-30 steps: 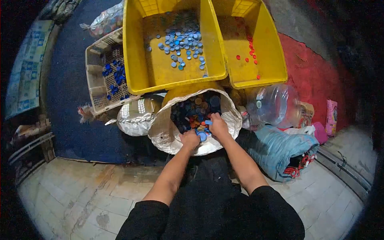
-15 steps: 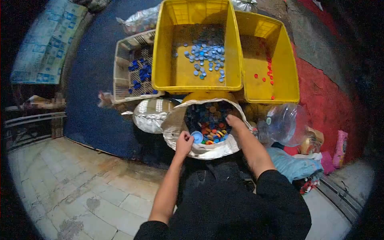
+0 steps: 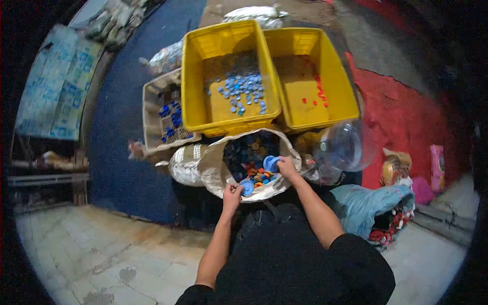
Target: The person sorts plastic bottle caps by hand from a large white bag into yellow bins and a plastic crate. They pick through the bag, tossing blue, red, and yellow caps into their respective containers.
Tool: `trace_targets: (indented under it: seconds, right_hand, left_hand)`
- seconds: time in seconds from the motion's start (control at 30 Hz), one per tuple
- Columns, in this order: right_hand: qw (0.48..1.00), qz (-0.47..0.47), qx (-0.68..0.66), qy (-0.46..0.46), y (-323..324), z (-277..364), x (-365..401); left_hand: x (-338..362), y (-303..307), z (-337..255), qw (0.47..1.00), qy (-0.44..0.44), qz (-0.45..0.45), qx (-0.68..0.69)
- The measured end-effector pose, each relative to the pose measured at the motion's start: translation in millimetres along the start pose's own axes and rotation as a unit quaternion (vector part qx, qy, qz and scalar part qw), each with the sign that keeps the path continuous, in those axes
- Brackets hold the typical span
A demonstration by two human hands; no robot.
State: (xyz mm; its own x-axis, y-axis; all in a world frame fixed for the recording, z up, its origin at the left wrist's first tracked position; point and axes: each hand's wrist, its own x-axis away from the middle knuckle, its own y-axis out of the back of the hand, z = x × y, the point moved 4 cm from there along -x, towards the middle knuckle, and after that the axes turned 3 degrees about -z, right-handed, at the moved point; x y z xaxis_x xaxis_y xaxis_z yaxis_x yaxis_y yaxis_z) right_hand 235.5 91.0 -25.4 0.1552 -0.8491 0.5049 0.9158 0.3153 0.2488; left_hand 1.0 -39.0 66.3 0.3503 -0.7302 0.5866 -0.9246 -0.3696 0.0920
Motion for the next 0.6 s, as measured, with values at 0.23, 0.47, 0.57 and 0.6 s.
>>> trace_targets:
  seconds: [0.23,0.47,0.57,0.6]
  right_hand:
    - [0.957,-0.249,-0.081,0.127,142.4,52.5,118.6]
    - [0.869,-0.474,0.072,0.122,272.1,68.3,164.5]
    - [0.876,-0.457,0.119,0.097,303.5,89.2,163.4]
    - [0.875,-0.458,0.119,0.098,309.6,88.9,161.5]
  left_hand:
    - [4.4,-150.4,-53.2,0.974,0.056,0.219,0.016]
    - [59.8,-315.9,-137.4,0.928,0.042,0.367,0.055]
    - [62.2,-357.4,-148.3,0.895,0.045,0.430,0.107]
    - [63.2,-363.2,-150.7,0.884,0.058,0.438,0.151]
